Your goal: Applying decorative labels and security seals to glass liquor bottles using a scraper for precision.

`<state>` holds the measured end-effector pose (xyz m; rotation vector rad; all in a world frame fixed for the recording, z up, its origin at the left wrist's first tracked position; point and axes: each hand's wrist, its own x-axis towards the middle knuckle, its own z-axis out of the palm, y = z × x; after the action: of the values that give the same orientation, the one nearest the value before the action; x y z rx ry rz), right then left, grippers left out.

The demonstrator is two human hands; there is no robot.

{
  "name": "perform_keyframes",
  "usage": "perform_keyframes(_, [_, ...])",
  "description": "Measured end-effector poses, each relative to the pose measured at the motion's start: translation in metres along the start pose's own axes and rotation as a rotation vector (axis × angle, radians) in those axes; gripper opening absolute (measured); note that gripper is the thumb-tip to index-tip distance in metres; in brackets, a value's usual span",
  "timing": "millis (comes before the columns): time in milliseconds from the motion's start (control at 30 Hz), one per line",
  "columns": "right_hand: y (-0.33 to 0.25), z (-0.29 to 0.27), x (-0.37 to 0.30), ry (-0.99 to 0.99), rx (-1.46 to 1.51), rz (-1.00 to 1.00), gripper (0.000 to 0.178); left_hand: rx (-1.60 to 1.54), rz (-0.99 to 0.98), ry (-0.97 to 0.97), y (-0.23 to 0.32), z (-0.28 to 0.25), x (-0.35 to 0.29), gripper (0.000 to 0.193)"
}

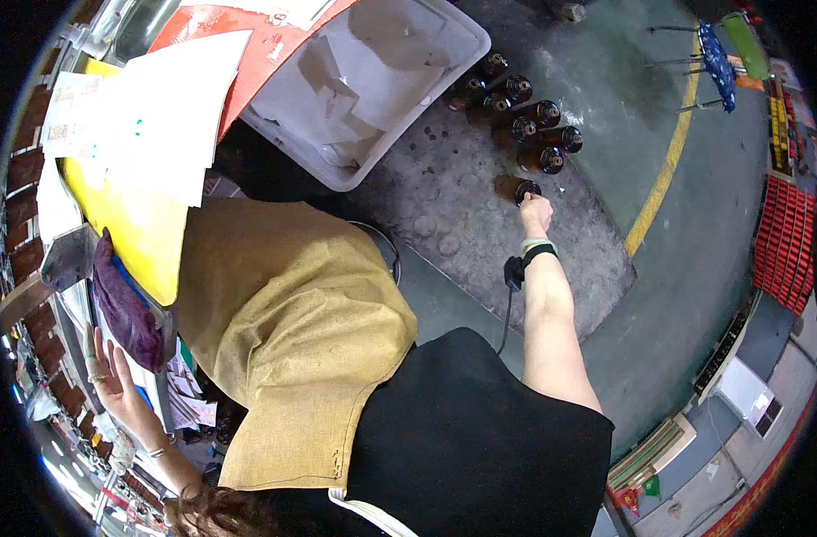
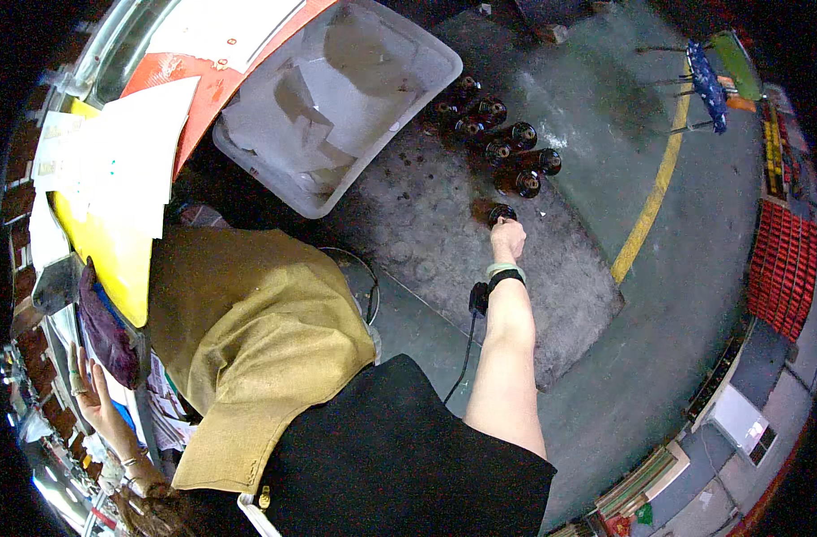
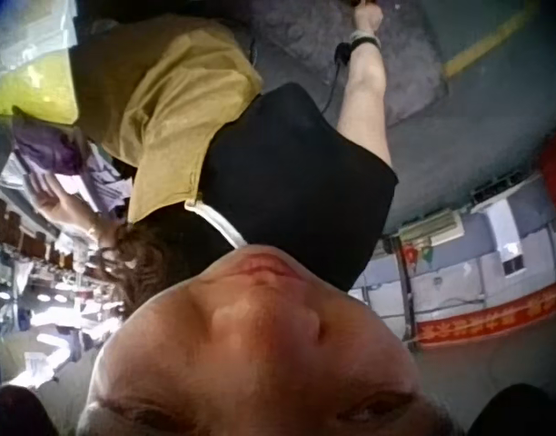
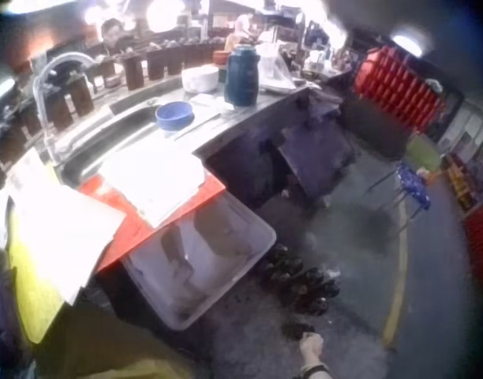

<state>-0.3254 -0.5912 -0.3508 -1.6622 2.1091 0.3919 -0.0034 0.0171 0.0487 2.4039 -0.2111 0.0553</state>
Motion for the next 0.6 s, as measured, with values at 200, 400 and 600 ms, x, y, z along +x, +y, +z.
perform_keyframes(200, [-0.008,0.006,0.021,0.036,0.066,-0.013,0.034,-0.018,0.008,0.007,0.016,0.007,-0.001,0.048])
perform_keyframes(400, [-0.009,-0.001,0.023,0.196,0.147,-0.248,0.029,-0.018,0.036,0.049,-0.012,0.0,-0.026,0.05])
perform_keyframes(600, [-0.061,0.001,-0.069,-0.336,0.908,-0.689,0.017,-0.032,-0.036,0.113,-0.011,-0.033,0.012,0.061])
